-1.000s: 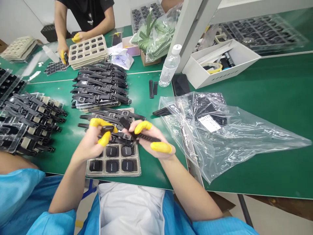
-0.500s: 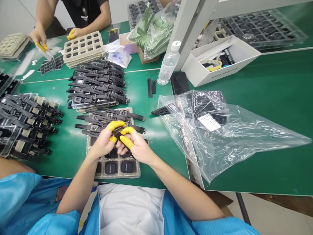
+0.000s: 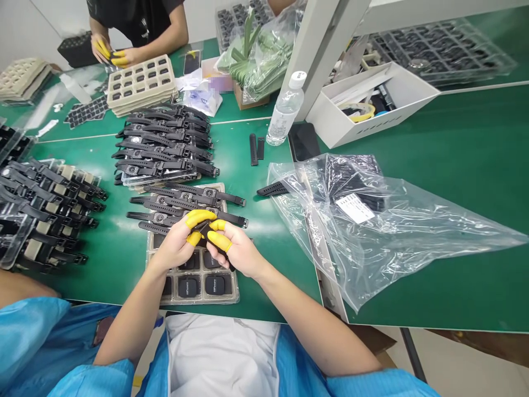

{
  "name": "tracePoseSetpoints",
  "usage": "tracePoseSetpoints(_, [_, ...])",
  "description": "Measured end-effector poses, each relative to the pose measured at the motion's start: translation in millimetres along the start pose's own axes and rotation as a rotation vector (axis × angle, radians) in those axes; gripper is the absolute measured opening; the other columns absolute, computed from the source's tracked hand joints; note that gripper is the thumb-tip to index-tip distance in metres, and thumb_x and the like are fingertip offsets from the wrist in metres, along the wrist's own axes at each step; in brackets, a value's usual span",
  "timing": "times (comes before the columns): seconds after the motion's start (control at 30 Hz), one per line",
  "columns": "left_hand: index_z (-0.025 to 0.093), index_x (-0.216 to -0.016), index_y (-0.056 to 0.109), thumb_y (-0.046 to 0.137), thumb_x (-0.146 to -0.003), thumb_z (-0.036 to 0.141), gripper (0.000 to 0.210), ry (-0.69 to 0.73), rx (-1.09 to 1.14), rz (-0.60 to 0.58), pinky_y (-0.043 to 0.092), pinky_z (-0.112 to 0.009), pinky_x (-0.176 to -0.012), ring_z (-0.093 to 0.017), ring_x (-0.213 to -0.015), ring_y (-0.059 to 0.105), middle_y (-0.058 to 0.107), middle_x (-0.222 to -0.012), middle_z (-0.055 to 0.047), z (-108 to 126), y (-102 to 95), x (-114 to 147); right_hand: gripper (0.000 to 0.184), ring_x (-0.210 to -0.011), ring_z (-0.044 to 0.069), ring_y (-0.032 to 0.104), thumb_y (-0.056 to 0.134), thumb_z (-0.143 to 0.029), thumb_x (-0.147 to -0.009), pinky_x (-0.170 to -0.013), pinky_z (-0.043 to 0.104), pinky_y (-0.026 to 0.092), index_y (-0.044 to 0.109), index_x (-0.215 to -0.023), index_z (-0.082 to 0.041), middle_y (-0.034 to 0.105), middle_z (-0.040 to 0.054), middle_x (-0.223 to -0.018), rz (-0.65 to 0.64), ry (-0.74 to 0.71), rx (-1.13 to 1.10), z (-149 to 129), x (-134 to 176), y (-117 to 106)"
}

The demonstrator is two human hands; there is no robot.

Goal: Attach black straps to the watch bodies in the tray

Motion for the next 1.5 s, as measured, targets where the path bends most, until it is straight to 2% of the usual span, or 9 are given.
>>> tracePoseSetpoints(0.3, [0.022,-0.15,0.047,0.039,-0.105,0.02,0.046,-0.011,-0.035,-0.019,0.049,-0.045,-0.111,-0.025,-0.129,0.055,0.056,-0.136,-0.015,5,1.8,1,0.034,-0.036,0.006,0.032,0.074,-0.047,-0.086,-0.033,0.016,0.024,0.05,-0.087,-0.022,0.051,-0.0088,-0.051,0.024,0.04,-0.191,-3,-2,1])
tracePoseSetpoints(0.53, [0.017,-0.142,0.053,0.042,-0.102,0.022,0.042,0.017,-0.192,-0.035,0.053,-0.045,-0.103,-0.027,-0.116,0.058,0.059,-0.12,-0.015,4,4.4,2,0.038,-0.032,0.006,0.031,0.073,-0.052,-0.086,-0.032,0.017,0.023,0.052,-0.083,-0.021,0.055,-0.0064,-0.047,0.043,0.072,-0.101,-7,-1,-6])
tracePoseSetpoints(0.8, [0.021,-0.147,0.048,0.052,-0.103,0.027,0.044,-0.097,0.023,0.008,0.054,-0.039,-0.103,-0.024,-0.119,0.065,0.065,-0.132,-0.013,-5,-3.4,2,0.039,-0.038,0.009,0.044,0.072,-0.054,-0.087,-0.037,0.019,0.034,0.053,-0.094,-0.021,0.063,-0.0042,-0.055,0.025,0.019,-0.038,-9,-4,-6])
tracePoseSetpoints(1.0, [0.021,-0.123,0.066,0.063,-0.099,0.026,0.024,-0.042,0.007,0.106,0.056,-0.034,-0.089,-0.019,-0.099,0.069,0.072,-0.11,-0.008,-5,-11.3,1,0.044,-0.042,0.009,0.048,0.076,-0.056,-0.085,-0.041,0.021,0.039,0.052,-0.097,-0.022,0.058,-0.0077,-0.059,0.013,-0.028,0.014,-10,-5,-5])
tracePoseSetpoints(1.1, [0.021,-0.107,0.071,0.07,-0.096,0.034,0.017,-0.045,0.087,0.198,0.056,-0.033,-0.084,-0.019,-0.092,0.066,0.07,-0.098,-0.006,-2,-8.3,0,0.043,-0.04,0.007,0.043,0.073,-0.058,-0.087,-0.039,0.019,0.034,0.053,-0.093,-0.021,0.051,-0.0094,-0.057,-0.034,0.011,-0.022,-8,-4,-1])
tracePoseSetpoints(1.2, [0.02,-0.097,0.07,0.073,-0.092,0.045,0.026,-0.15,0.346,0.341,0.059,-0.034,-0.081,-0.02,-0.095,0.068,0.069,-0.105,-0.008,-4,-7.3,0,0.04,-0.038,0.005,0.033,0.068,-0.058,-0.09,-0.036,0.018,0.023,0.054,-0.09,-0.02,0.045,-0.0098,-0.057,-0.159,0.142,-0.089,-5,-1,2])
tracePoseSetpoints(1.3, [0.021,-0.103,0.063,0.074,-0.09,0.05,0.034,-0.309,0.624,0.632,0.058,-0.025,-0.06,-0.016,-0.078,0.072,0.073,-0.106,-0.007,-18,-20.0,3,0.039,-0.038,0.004,0.025,0.069,-0.056,-0.09,-0.036,0.018,0.015,0.057,-0.09,-0.018,0.042,-0.0102,-0.055,-0.215,0.243,-0.05,-4,1,-1])
tracePoseSetpoints(1.4, [0.021,-0.1,0.055,0.078,-0.086,0.051,0.041,-0.378,0.7,0.949,0.048,-0.018,-0.045,-0.013,-0.063,0.071,0.077,-0.099,-0.005,-32,-41.1,10,0.038,-0.039,0.004,0.024,0.072,-0.053,-0.088,-0.038,0.018,0.014,0.055,-0.088,-0.019,0.041,-0.0105,-0.054,-0.16,0.256,0.062,-6,-1,-11])
tracePoseSetpoints(1.5, [0.02,-0.101,0.055,0.079,-0.085,0.049,0.041,-0.441,0.697,0.945,0.043,-0.017,-0.039,-0.012,-0.056,0.069,0.078,-0.1,-0.007,-39,-43.5,10,0.038,-0.04,0.005,0.037,0.076,-0.049,-0.086,-0.041,0.019,0.023,0.051,-0.09,-0.02,0.051,-0.0088,-0.059,0.014,0.094,0.14,-15,-4,-19])
Point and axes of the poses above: each hand's wrist, its own x-axis away from the middle knuckle, its own y-axis out of the palm, z = x × y, the point moved 5 cm from there along -x, towards the middle knuckle
